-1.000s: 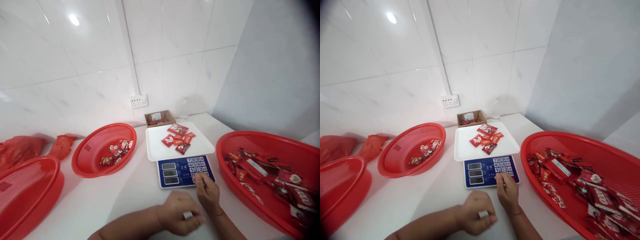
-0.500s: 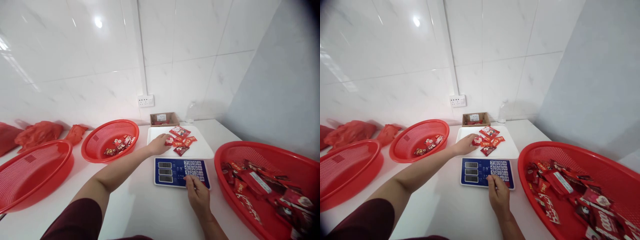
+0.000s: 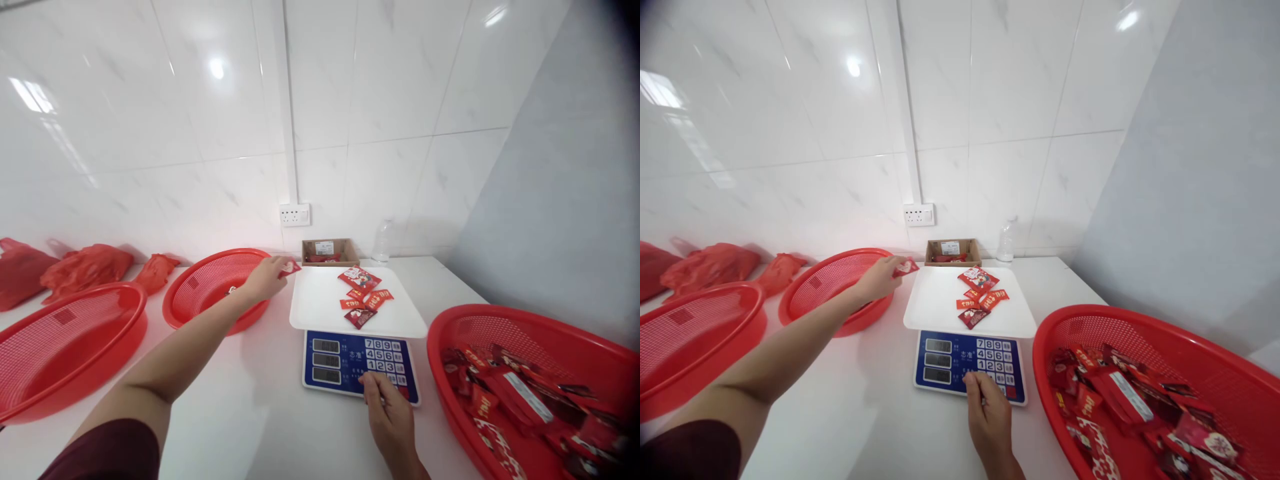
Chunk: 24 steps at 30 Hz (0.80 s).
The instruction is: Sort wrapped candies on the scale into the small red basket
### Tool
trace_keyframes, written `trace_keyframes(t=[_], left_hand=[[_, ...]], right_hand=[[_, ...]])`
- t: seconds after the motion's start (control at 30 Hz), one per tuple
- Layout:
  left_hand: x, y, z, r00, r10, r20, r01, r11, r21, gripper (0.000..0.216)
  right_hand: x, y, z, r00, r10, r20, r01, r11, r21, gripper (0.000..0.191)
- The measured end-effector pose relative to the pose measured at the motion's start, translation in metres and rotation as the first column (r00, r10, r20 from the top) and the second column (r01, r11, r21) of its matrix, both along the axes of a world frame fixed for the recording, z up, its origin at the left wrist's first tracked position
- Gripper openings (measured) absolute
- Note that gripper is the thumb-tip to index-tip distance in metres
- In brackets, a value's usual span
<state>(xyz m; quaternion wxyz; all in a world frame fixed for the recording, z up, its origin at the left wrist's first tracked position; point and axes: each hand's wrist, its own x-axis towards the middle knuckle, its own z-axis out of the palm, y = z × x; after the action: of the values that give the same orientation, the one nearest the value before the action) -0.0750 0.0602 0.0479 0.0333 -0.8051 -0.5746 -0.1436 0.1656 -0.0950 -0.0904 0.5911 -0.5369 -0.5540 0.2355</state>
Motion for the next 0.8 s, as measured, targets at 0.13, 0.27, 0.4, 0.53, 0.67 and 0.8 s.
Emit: trace_keyframes(t=[0.13, 0.27, 0.4, 0.53, 0.67, 0.8], left_hand=[[-0.046, -0.002, 0.005, 0.992, 0.114, -0.062, -0.115, 0.993, -0.009, 0.044], [-0.035, -0.002, -0.005, 0.992, 0.003, -0.123, -0.006, 1.0, -0.027, 0.041], [0.025, 0.009, -0.019, 0.957, -0.231, -0.177, 0.221, 0.973, -0.072, 0.048], [0.092, 0.033, -0.029, 0.88, -0.423, -0.216, 0.406, 0.906, -0.119, 0.058], [0.138, 0.06, -0.034, 0.826, -0.509, -0.241, 0.482, 0.86, -0.166, 0.064], [0.158, 0.072, -0.035, 0.81, -0.527, -0.259, 0.473, 0.846, -0.245, 0.05]], right_hand=[[0.001, 0.0, -0.002, 0.998, 0.048, 0.034, -0.048, 0.999, -0.009, 0.038], [0.0, 0.0, -0.006, 0.998, 0.053, 0.032, -0.053, 0.999, -0.002, 0.036], [-0.002, 0.002, -0.01, 0.997, 0.053, 0.051, -0.056, 0.998, 0.04, 0.036], [0.001, 0.005, -0.015, 0.985, 0.077, 0.151, -0.094, 0.99, 0.107, 0.033], [0.002, 0.007, -0.017, 0.977, 0.074, 0.199, -0.103, 0.985, 0.14, 0.032], [0.002, 0.006, -0.017, 0.976, 0.063, 0.211, -0.095, 0.985, 0.146, 0.033]])
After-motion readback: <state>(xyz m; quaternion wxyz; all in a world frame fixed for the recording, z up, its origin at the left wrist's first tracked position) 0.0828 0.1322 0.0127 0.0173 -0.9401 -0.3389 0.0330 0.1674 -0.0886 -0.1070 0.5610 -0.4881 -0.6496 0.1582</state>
